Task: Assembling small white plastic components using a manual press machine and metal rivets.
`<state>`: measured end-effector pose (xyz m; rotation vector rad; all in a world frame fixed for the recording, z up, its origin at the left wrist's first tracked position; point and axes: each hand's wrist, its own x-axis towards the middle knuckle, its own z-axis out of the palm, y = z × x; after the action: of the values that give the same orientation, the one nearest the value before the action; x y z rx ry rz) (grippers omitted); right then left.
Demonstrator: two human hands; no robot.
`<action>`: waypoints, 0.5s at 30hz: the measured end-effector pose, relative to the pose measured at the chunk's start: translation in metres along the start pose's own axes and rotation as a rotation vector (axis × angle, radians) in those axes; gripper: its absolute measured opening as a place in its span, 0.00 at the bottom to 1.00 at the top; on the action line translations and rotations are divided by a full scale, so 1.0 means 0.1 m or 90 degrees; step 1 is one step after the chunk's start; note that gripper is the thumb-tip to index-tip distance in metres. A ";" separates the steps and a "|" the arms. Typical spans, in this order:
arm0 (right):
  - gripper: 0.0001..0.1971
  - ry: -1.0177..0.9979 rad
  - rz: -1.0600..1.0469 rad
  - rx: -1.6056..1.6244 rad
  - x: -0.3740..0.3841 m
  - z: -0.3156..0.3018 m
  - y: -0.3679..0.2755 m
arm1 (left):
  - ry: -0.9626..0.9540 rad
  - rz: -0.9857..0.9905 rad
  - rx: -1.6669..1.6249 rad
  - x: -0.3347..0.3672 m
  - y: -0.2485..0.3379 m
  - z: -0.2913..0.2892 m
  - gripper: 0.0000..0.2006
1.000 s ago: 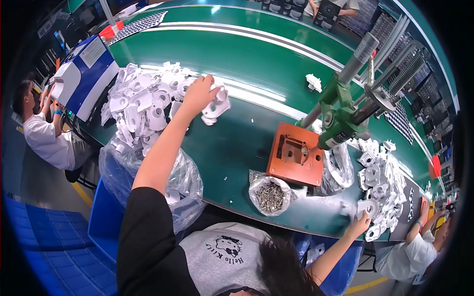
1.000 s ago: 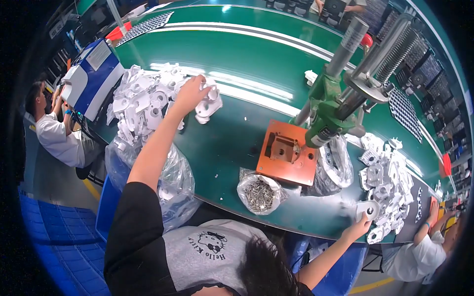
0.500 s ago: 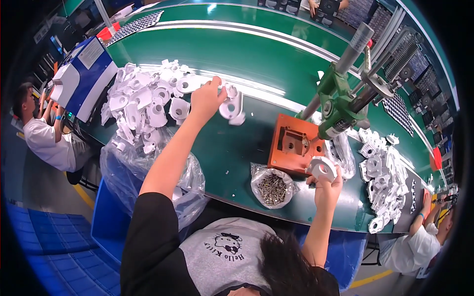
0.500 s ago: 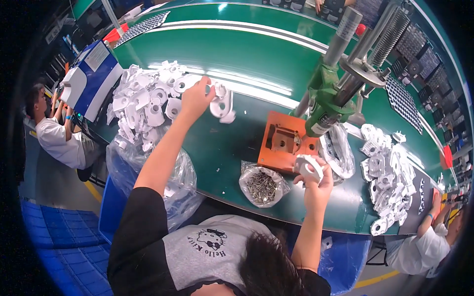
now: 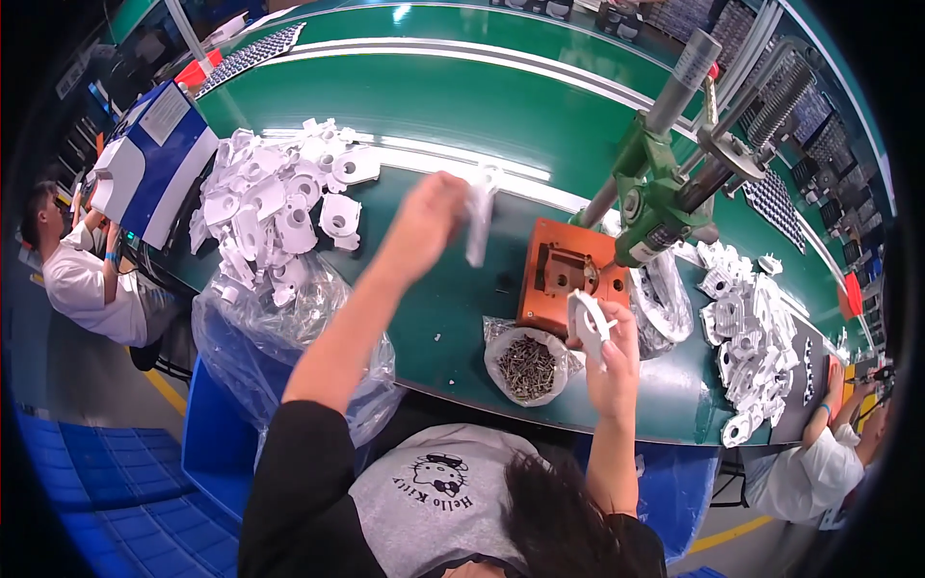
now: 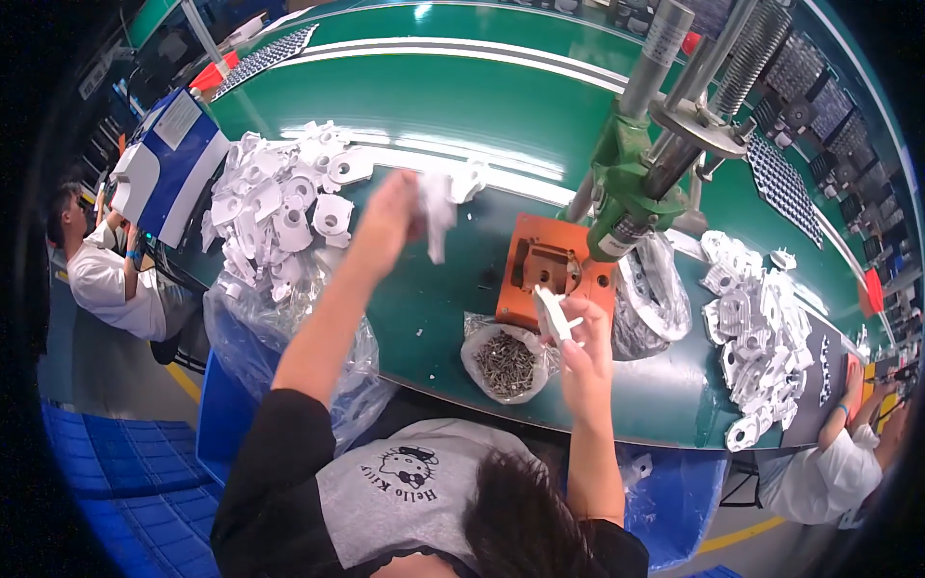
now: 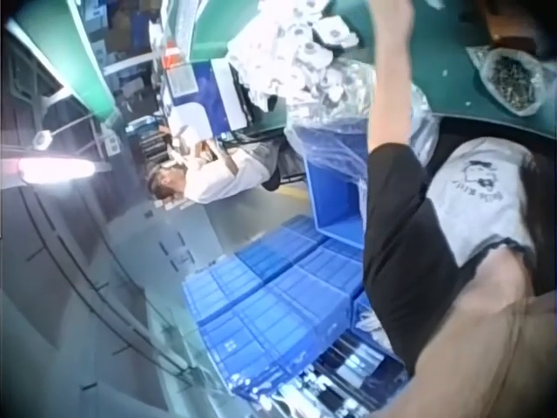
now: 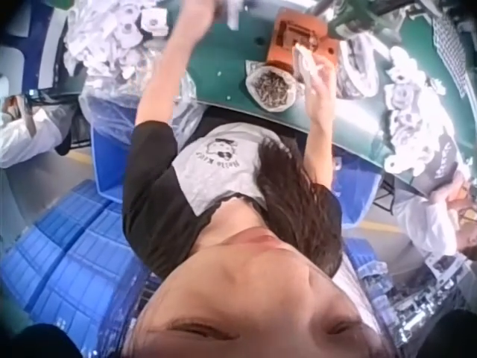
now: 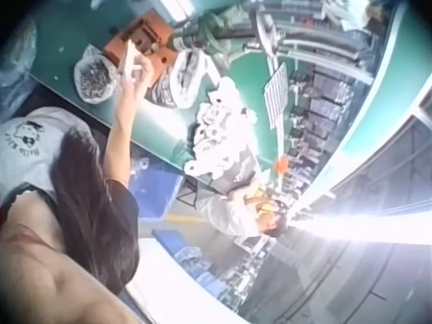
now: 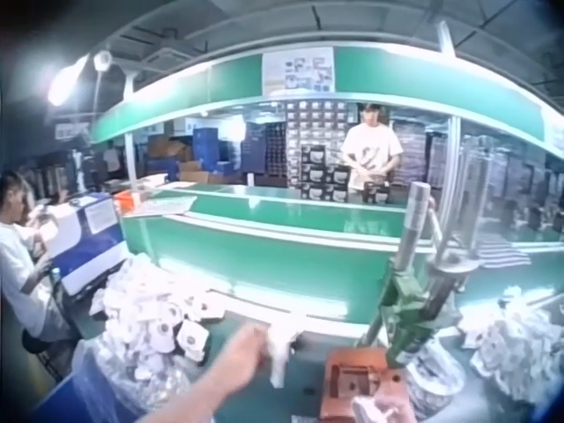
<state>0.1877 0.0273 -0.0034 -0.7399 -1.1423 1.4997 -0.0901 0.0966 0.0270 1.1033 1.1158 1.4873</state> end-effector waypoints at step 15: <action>0.39 -0.105 -0.129 -0.284 0.02 0.25 0.10 | -0.154 -0.051 -0.238 -1.03 -0.35 0.71 0.05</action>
<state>0.1609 0.0222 -0.0037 -0.7791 -1.6561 1.1632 0.0005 0.0099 -0.0063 0.9349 0.6733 1.3861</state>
